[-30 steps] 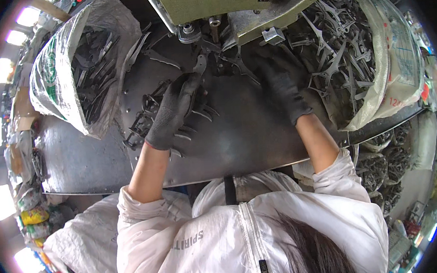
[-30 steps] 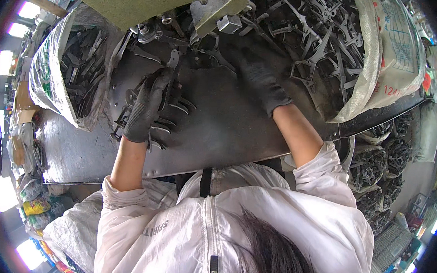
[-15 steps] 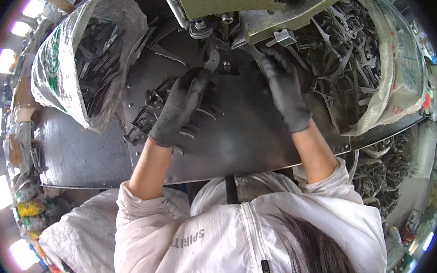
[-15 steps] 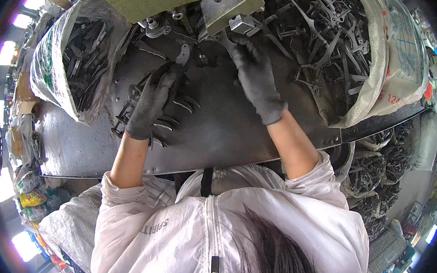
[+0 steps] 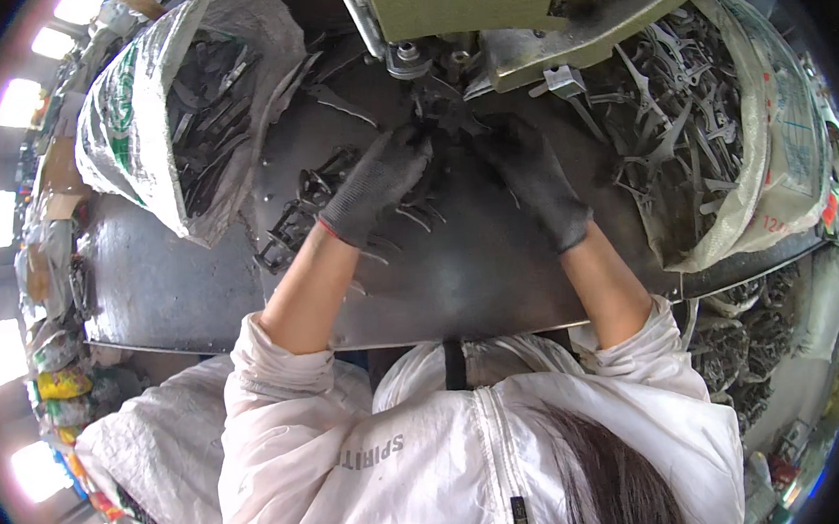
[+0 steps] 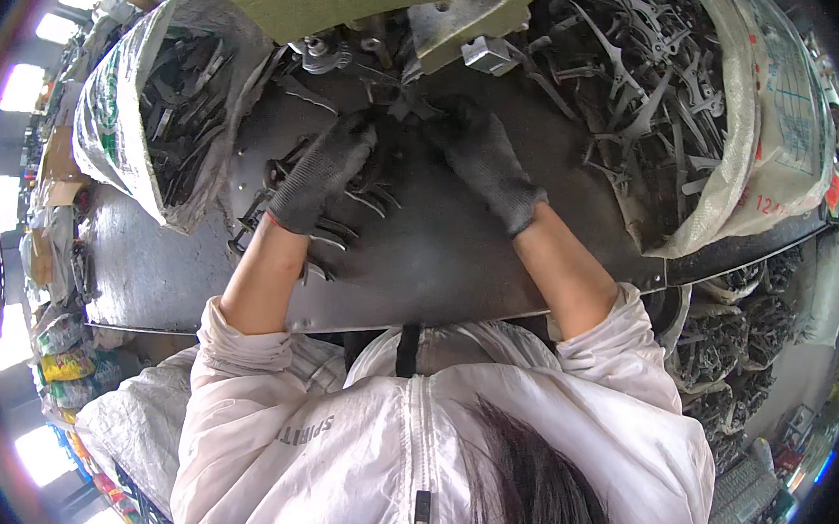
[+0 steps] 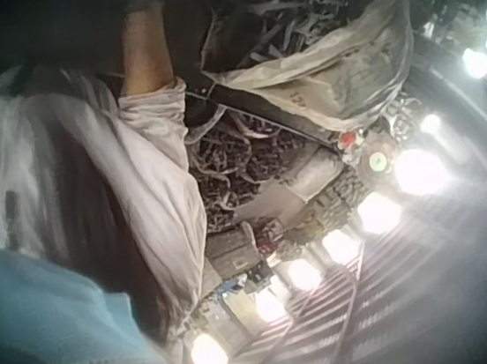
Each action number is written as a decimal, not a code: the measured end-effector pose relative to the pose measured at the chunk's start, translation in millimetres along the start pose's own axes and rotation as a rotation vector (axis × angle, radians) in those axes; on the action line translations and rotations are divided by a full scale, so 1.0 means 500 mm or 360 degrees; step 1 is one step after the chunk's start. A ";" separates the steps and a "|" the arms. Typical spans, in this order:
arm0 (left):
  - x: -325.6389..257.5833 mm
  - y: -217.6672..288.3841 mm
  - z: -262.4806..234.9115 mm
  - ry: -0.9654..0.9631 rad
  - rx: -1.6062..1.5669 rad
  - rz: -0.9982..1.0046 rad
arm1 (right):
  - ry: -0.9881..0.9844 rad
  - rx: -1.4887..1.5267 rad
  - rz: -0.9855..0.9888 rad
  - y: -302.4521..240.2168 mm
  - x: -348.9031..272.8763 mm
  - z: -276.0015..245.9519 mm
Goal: The person picks up metal components from a pile, positions them under a machine press to join them, and then places the assembled pliers into a large white bag.
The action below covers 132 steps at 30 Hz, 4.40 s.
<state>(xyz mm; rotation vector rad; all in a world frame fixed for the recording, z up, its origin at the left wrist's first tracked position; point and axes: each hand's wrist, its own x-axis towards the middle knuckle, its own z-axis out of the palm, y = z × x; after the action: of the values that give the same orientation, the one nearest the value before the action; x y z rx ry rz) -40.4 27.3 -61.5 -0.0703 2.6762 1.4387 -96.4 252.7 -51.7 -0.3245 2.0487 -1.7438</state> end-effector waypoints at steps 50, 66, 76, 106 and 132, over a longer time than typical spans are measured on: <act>-0.067 0.075 0.015 0.0073 -0.0759 -0.0036 | 0.0180 0.0333 0.0088 -0.054 -0.017 -0.108; 0.005 0.045 0.014 -0.0086 -0.0930 -0.0323 | -0.0047 -0.0007 -0.0024 -0.009 -0.002 -0.018; 0.148 -0.096 -0.176 0.0459 0.1941 0.1068 | -0.0147 0.0393 0.0213 -0.009 -0.011 -0.003; -0.099 0.087 -0.153 0.0224 0.0842 0.0229 | -0.0147 0.0607 0.0204 -0.002 -0.066 -0.012; -0.030 0.023 0.022 -0.0064 -0.0580 0.0005 | -0.0233 0.0372 -0.0192 -0.041 -0.009 -0.050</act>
<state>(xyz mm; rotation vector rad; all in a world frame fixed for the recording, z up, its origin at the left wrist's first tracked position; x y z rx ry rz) -25.7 42.8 -56.2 -0.0636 2.3511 1.8876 -105.9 272.9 -27.8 -0.4948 1.7347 -1.9471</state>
